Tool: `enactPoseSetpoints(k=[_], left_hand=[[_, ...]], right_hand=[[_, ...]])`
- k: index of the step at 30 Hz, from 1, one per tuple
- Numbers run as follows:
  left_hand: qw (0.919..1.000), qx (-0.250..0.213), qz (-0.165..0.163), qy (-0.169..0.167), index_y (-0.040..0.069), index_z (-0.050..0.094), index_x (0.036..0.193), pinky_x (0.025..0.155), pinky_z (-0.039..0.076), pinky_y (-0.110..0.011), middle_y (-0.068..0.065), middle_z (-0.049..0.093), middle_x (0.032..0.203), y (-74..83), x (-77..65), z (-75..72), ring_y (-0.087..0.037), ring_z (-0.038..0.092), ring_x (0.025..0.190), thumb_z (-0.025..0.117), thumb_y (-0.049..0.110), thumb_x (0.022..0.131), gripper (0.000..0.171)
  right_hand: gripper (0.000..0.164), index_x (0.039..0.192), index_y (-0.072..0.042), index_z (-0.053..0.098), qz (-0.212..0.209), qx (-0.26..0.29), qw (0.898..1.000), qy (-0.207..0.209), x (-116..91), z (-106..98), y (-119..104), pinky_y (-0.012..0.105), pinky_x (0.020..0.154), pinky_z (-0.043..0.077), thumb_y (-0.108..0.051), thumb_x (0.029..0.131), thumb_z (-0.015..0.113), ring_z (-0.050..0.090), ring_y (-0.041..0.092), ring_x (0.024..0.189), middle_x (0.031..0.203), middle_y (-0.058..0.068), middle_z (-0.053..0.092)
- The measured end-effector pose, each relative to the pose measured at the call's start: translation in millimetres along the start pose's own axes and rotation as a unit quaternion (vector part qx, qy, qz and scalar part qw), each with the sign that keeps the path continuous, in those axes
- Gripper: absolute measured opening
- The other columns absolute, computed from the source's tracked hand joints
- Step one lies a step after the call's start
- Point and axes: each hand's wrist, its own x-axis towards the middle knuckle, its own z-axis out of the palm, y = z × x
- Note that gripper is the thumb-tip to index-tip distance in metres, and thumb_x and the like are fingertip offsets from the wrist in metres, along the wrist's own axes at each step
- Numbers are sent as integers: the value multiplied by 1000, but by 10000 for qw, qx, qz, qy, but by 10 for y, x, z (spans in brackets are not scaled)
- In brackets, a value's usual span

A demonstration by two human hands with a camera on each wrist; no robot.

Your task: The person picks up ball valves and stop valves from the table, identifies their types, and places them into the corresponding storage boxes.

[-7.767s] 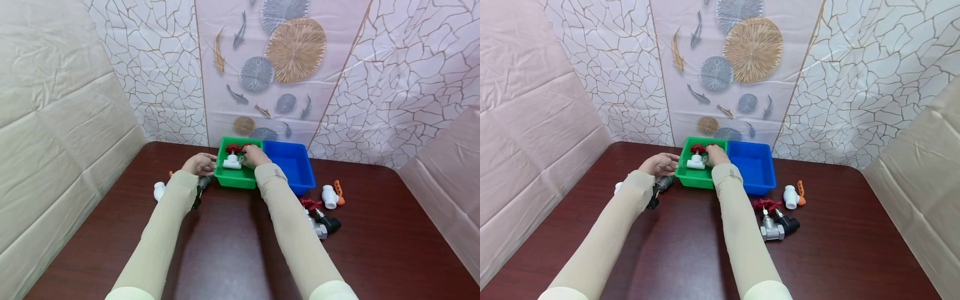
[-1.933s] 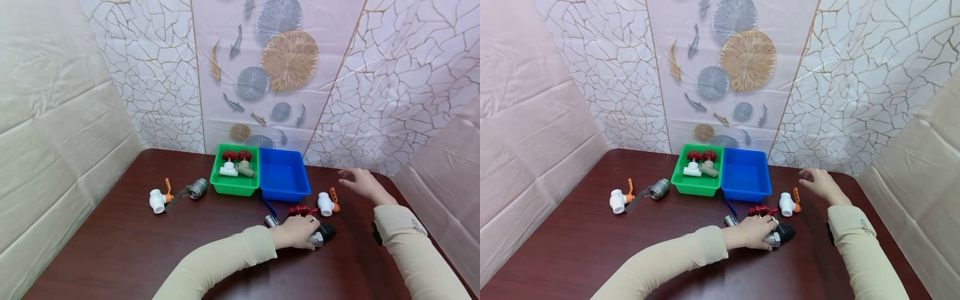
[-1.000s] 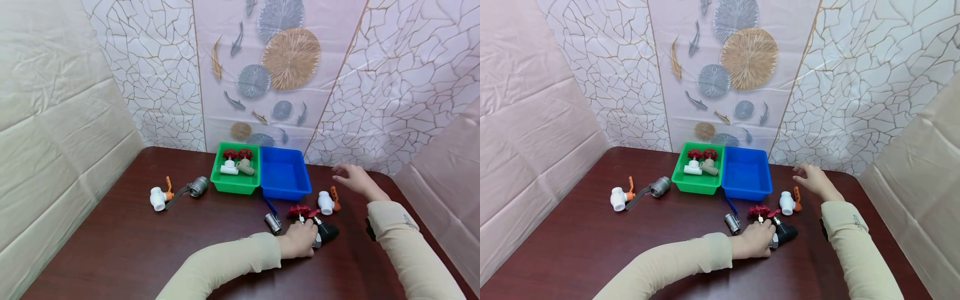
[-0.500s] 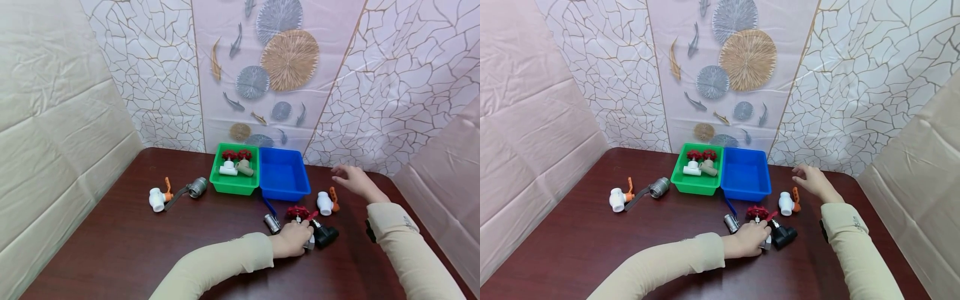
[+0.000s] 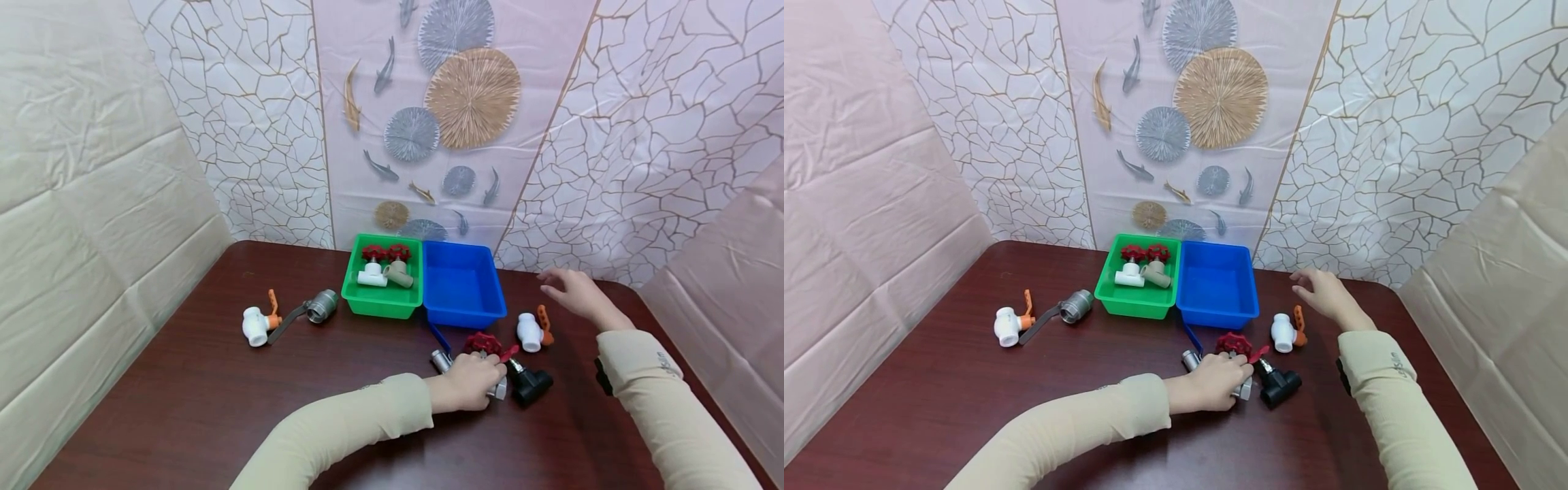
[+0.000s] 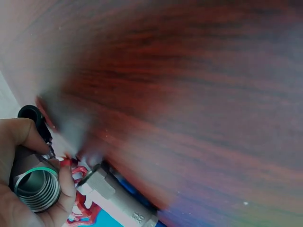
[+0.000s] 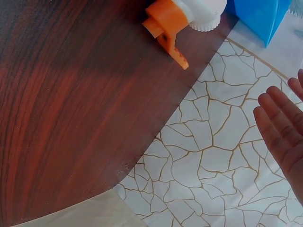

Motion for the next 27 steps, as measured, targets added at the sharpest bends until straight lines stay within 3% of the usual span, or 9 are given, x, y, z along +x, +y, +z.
enactPoseSetpoints(k=[5, 13, 17, 21, 27], left_hand=[[9999, -55, 33, 88, 25, 63, 105, 55, 47, -23, 9, 59, 100, -50, 5, -12, -10, 59, 78, 73, 28, 76, 31], [9997, -59, 62, 218, 23, 63, 108, 58, 50, -22, 8, 61, 102, -189, 11, -192, -9, 60, 80, 72, 30, 78, 32], [9987, 33, 29, 498, 22, 63, 105, 61, 50, -20, 7, 61, 101, -263, -23, -246, -8, 60, 80, 69, 49, 80, 37], [9979, -65, -72, 644, 21, 64, 106, 64, 51, -19, 6, 62, 101, -338, -83, -260, -8, 60, 82, 52, 72, 79, 58], [9969, -63, -63, 782, 19, 64, 107, 65, 51, -19, 4, 62, 101, -442, -167, -318, -9, 59, 81, 41, 74, 83, 64]], right_hand=[[26, 111, 9, 60, -64, -25, 10000, -20, -6, -5, -36, 53, 76, 48, -8, 92, 57, 62, 41, 89, 97, 26, 66], [28, 114, 10, 59, -47, -7, 9999, -118, 3, -58, -98, 53, 77, 48, -8, 93, 55, 62, 41, 91, 101, 27, 65], [27, 113, 9, 59, -137, -23, 9999, -66, 16, -61, -116, 53, 77, 48, -7, 93, 56, 62, 40, 91, 99, 26, 66], [27, 112, 10, 60, -195, 16, 9998, -75, 29, -41, -138, 53, 78, 48, -8, 92, 56, 62, 40, 91, 99, 25, 66], [28, 109, 9, 61, -390, 43, 9992, 107, 49, -25, -137, 49, 73, 50, -13, 92, 57, 63, 37, 86, 94, 23, 67]])
